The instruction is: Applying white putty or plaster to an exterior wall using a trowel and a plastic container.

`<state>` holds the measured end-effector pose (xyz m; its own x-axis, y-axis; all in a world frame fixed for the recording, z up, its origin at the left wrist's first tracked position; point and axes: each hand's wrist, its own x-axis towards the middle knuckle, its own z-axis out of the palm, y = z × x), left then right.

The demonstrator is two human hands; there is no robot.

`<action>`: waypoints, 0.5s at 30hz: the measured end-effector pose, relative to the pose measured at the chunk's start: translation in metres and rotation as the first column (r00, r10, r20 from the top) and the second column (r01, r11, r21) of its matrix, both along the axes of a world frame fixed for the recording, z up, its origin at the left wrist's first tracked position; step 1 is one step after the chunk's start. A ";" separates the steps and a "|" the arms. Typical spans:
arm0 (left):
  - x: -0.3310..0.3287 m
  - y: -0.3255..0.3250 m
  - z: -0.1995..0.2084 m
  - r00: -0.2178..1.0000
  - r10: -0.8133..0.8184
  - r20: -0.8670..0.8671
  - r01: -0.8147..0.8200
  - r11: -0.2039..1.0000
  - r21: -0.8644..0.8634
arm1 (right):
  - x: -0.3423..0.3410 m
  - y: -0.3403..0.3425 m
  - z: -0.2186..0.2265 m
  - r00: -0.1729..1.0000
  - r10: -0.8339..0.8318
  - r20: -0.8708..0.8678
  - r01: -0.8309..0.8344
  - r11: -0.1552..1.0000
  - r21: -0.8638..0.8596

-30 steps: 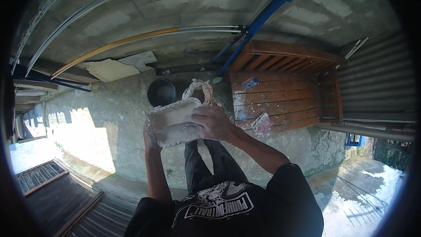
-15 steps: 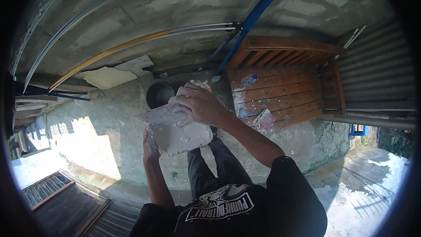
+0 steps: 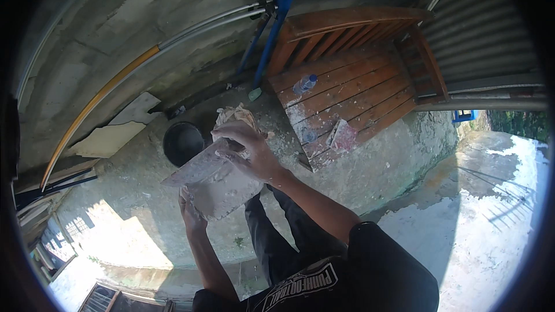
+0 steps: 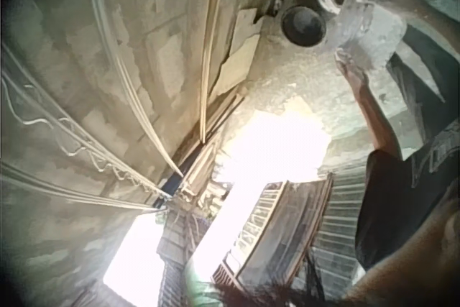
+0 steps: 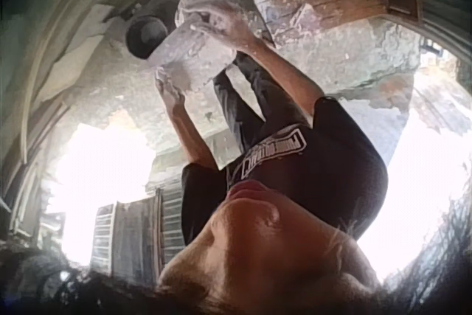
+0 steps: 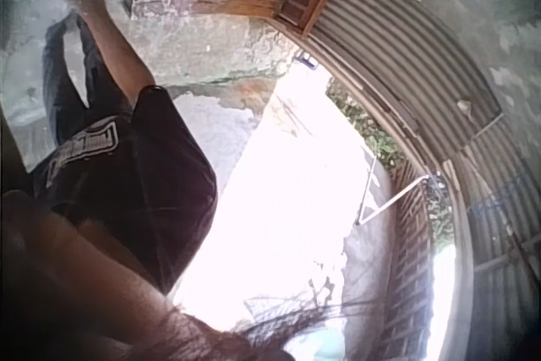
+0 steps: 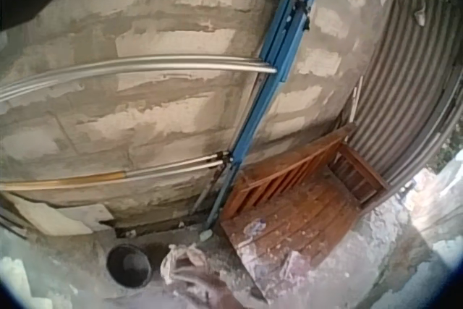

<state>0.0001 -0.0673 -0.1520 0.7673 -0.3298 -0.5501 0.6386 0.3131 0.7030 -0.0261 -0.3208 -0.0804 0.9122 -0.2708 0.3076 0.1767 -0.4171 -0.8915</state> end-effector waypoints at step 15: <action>0.003 -0.040 -0.196 0.994 -0.067 -0.086 0.069 0.997 0.021 | -0.329 -0.131 -0.457 0.313 -0.739 -0.597 0.733 -0.211 0.647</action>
<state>0.0028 -0.1069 -0.3480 0.6934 -0.3655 -0.6209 0.7158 0.2510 0.6517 -0.3546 -0.4515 -0.5379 -0.0986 -0.8135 -0.5731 0.2881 0.5280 -0.7989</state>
